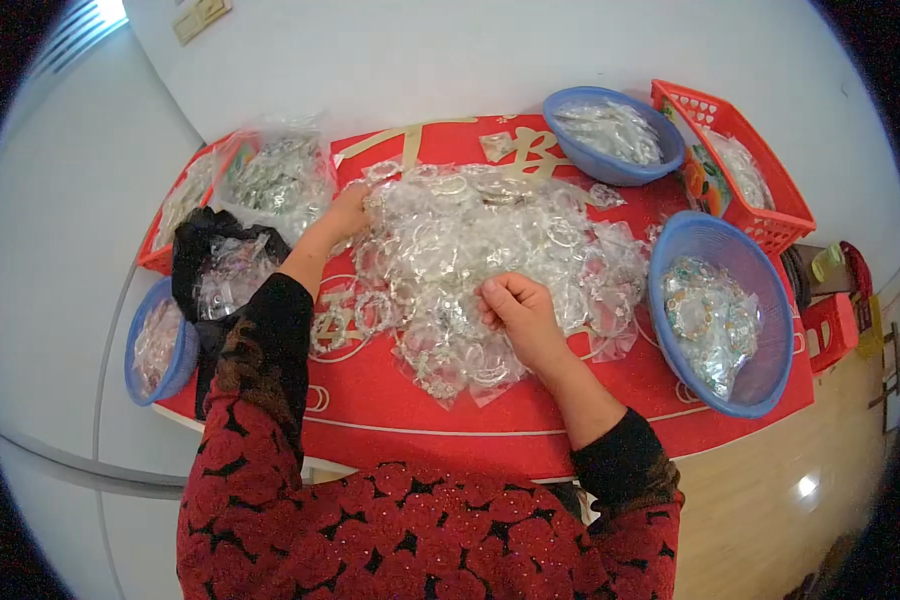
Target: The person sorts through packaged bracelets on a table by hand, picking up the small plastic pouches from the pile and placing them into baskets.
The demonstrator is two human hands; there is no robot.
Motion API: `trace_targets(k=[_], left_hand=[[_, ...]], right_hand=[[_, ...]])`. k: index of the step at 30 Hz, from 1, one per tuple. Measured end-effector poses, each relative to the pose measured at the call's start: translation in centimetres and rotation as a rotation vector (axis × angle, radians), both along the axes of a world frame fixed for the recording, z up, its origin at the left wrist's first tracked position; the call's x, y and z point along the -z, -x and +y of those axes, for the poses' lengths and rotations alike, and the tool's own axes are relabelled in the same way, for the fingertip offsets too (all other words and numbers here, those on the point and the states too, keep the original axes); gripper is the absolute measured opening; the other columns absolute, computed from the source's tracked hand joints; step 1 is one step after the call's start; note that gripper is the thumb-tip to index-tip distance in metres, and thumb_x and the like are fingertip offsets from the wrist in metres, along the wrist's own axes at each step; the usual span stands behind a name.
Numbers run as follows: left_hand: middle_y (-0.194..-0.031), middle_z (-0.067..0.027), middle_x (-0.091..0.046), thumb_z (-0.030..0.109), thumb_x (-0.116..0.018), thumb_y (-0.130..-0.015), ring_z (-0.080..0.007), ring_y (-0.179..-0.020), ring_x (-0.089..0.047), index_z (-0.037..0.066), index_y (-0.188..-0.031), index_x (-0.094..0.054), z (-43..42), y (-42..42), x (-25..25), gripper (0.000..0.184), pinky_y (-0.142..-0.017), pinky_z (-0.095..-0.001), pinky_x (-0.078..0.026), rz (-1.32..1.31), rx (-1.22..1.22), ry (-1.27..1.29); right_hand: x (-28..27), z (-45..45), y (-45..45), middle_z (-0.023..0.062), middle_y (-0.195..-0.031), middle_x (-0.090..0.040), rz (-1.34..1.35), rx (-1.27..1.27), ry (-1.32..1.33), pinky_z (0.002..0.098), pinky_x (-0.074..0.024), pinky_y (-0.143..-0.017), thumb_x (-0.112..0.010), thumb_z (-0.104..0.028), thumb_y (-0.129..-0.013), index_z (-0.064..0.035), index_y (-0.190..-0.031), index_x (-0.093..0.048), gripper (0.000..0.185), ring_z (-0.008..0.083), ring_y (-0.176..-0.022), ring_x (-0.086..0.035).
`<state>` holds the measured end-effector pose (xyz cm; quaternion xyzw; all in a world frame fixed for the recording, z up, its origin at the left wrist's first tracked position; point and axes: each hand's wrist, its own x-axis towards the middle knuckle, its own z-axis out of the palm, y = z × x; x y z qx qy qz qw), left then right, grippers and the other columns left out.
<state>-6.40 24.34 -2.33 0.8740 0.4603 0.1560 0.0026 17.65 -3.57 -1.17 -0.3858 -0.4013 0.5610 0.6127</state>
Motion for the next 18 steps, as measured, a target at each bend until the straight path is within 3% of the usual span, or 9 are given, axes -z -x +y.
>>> trace_targets(k=[3, 6, 9, 15, 18], left_hand=[[-0.082, -0.0161, -0.059, 0.01, -0.064, -0.063, -0.0218, -0.073, -0.058, -0.003, -0.093, -0.055, -3.2, -1.2, -3.3, 0.033, -0.066, -0.0321, -0.046, -0.154, -0.043, 0.24], [-0.074, -0.007, -0.056, 0.009, -0.065, -0.066, -0.0143, -0.067, -0.052, -0.003, -0.093, -0.055, -3.5, -0.7, -3.6, 0.031, -0.058, -0.0278, -0.043, -0.523, 0.035, 0.216], [-0.075, -0.0014, -0.054, 0.005, -0.063, -0.07, -0.0097, -0.064, -0.049, -0.002, -0.096, -0.054, -4.9, -0.3, -5.1, 0.029, -0.054, -0.0239, -0.039, -0.829, 0.013, 0.347], [-0.075, 0.0001, -0.054, 0.004, -0.057, -0.077, -0.0068, -0.064, -0.05, 0.002, -0.106, -0.049, -10.9, -0.9, -7.7, 0.03, -0.055, -0.0216, -0.042, -1.095, 0.141, 0.498], [-0.073, 0.0018, -0.051, 0.004, -0.056, -0.076, -0.0042, -0.062, -0.045, 0.001, -0.108, -0.049, -14.9, -2.4, -7.2, 0.033, -0.053, -0.0177, -0.035, -1.281, 0.08, 0.576]], right_hand=[[0.1, 0.0, -0.1, 0.0006, -0.067, -0.054, 0.017, -0.016, 0.008, 0.0187, -0.0389, -0.051, -0.053, -0.021, -0.084, -0.003, -0.081, -0.056, 0.018, 0.0066, -0.056, -0.048], [0.4, 0.2, -0.1, 0.0, -0.067, -0.054, 0.004, -0.026, -0.002, 0.0188, -0.0386, -0.05, -0.053, -0.023, -0.084, -0.0036, -0.081, -0.057, 0.02, 0.0059, -0.055, -0.047], [0.3, 0.1, -0.1, -0.0001, -0.067, -0.054, 0.004, -0.029, -0.008, 0.0187, -0.0386, -0.05, -0.053, -0.023, -0.084, -0.0037, -0.081, -0.057, 0.02, 0.0057, -0.056, -0.047], [0.3, 0.0, 0.0, -0.0008, -0.066, -0.053, -0.043, -0.03, -0.041, 0.0187, -0.0385, -0.051, -0.052, -0.022, -0.084, -0.0037, -0.081, -0.057, 0.02, 0.0052, -0.055, -0.047], [0.4, 0.0, 0.0, -0.001, -0.067, -0.053, -0.075, -0.036, -0.066, 0.0187, -0.0385, -0.051, -0.052, -0.022, -0.084, -0.0038, -0.081, -0.057, 0.019, 0.0048, -0.055, -0.046]])
